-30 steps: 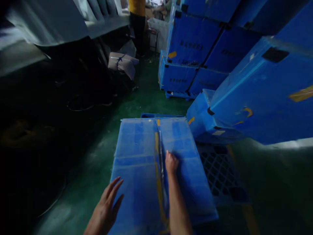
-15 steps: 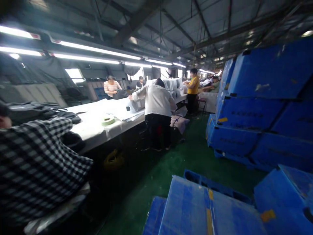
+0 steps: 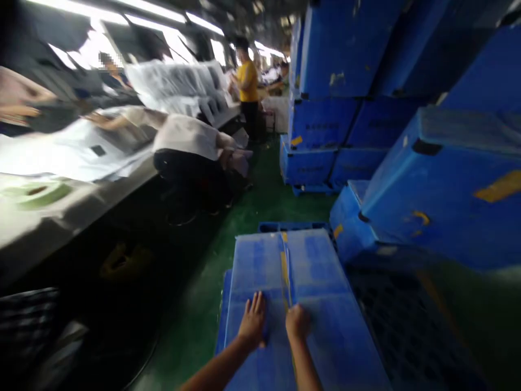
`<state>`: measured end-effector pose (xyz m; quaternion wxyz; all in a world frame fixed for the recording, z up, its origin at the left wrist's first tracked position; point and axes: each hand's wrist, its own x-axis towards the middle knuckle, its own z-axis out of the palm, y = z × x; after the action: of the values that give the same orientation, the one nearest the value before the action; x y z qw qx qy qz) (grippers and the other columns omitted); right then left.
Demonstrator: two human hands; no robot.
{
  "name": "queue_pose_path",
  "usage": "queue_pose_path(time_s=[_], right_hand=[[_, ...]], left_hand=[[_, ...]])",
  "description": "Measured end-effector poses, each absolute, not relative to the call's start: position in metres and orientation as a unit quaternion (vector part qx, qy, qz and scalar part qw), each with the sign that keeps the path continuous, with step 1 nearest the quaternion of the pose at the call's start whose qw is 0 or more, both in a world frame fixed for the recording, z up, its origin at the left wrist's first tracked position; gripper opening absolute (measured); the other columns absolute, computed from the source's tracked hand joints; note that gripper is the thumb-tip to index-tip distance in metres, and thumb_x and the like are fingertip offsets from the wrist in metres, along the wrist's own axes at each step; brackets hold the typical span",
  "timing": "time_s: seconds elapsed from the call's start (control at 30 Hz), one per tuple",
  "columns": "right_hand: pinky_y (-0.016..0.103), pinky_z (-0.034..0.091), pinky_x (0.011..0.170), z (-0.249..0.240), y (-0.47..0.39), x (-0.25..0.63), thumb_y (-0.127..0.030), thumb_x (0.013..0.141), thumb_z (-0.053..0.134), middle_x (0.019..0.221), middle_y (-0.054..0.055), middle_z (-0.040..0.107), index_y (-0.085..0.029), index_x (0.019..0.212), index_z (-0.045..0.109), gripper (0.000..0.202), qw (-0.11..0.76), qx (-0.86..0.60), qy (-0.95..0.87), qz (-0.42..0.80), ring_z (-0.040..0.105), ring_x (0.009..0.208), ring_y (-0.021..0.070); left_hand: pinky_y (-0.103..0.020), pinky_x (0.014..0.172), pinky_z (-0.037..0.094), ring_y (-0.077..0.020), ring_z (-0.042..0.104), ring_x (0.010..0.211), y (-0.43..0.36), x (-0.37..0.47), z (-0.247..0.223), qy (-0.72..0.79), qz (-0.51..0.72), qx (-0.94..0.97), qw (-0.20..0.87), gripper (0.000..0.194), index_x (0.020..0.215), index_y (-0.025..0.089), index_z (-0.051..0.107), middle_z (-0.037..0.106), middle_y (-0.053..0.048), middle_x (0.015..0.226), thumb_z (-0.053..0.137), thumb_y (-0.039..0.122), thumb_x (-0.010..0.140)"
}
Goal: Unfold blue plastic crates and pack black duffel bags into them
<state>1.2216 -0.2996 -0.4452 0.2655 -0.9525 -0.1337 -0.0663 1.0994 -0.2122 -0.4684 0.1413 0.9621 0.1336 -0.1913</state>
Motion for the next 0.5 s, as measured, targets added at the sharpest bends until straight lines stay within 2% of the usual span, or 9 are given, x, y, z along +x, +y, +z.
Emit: queue_pose_path(time_s=[0.03, 0.07, 0.17, 0.23, 0.33, 0.5], right_hand=[[0.038, 0.053, 0.085, -0.454, -0.315, 1.208, -0.030, 0.092, 0.058, 0.103, 0.009, 0.064, -0.014, 0.099, 0.065, 0.019, 0.241, -0.964, -0.101, -0.045, 0.061, 0.095, 0.0203], [0.039, 0.051, 0.088, -0.461, -0.326, 1.196, -0.025, 0.093, 0.054, 0.101, 0.012, 0.064, -0.013, 0.095, 0.065, 0.016, 0.218, -0.973, -0.070, -0.028, 0.061, 0.097, 0.0222], [0.039, 0.046, 0.088, -0.478, -0.343, 1.175, -0.017, 0.090, 0.047, 0.102, 0.020, 0.062, -0.013, 0.095, 0.064, 0.018, 0.175, -0.984, -0.003, 0.006, 0.058, 0.102, 0.0287], [0.037, 0.045, 0.085, -0.484, -0.344, 1.172, -0.018, 0.090, 0.045, 0.100, 0.019, 0.063, -0.014, 0.096, 0.063, 0.019, 0.169, -0.985, 0.014, 0.020, 0.058, 0.096, 0.0280], [0.034, 0.043, 0.080, -0.482, -0.342, 1.174, -0.016, 0.090, 0.043, 0.090, 0.014, 0.064, -0.017, 0.085, 0.063, 0.020, 0.174, -0.984, 0.021, 0.035, 0.058, 0.088, 0.0256], [0.038, 0.038, 0.091, -0.466, -0.333, 1.171, -0.010, 0.090, 0.038, 0.093, 0.017, 0.064, -0.015, 0.085, 0.063, 0.027, 0.172, -0.984, 0.022, 0.040, 0.057, 0.095, 0.0279]], left_hand=[[-0.051, 0.121, 0.022, -0.0345, 0.009, 0.146, -0.212, 1.100, -0.460, 0.141, -0.199, 0.962, 0.120, 0.114, 0.149, 0.005, 0.030, 0.015, -0.024, 0.157, 0.089, 0.029, 0.053], [-0.050, 0.121, 0.021, -0.0342, 0.008, 0.146, -0.211, 1.102, -0.453, 0.139, -0.204, 0.962, 0.119, 0.117, 0.149, 0.004, 0.029, 0.014, -0.024, 0.157, 0.090, 0.028, 0.052], [-0.053, 0.121, 0.018, -0.0348, 0.004, 0.147, -0.207, 1.108, -0.447, 0.126, -0.222, 0.959, 0.125, 0.117, 0.150, 0.005, 0.026, 0.008, -0.025, 0.157, 0.090, 0.027, 0.055], [-0.052, 0.121, 0.017, -0.0345, 0.003, 0.147, -0.206, 1.107, -0.447, 0.121, -0.224, 0.959, 0.126, 0.115, 0.150, 0.005, 0.027, 0.007, -0.025, 0.158, 0.089, 0.027, 0.056], [-0.051, 0.121, 0.017, -0.0354, 0.005, 0.147, -0.208, 1.105, -0.447, 0.120, -0.220, 0.960, 0.125, 0.113, 0.149, 0.003, 0.028, 0.009, -0.025, 0.158, 0.090, 0.026, 0.057], [-0.052, 0.121, 0.018, -0.0363, 0.007, 0.148, -0.209, 1.106, -0.444, 0.121, -0.207, 0.962, 0.131, 0.112, 0.148, 0.001, 0.030, 0.010, -0.026, 0.158, 0.090, 0.026, 0.057]])
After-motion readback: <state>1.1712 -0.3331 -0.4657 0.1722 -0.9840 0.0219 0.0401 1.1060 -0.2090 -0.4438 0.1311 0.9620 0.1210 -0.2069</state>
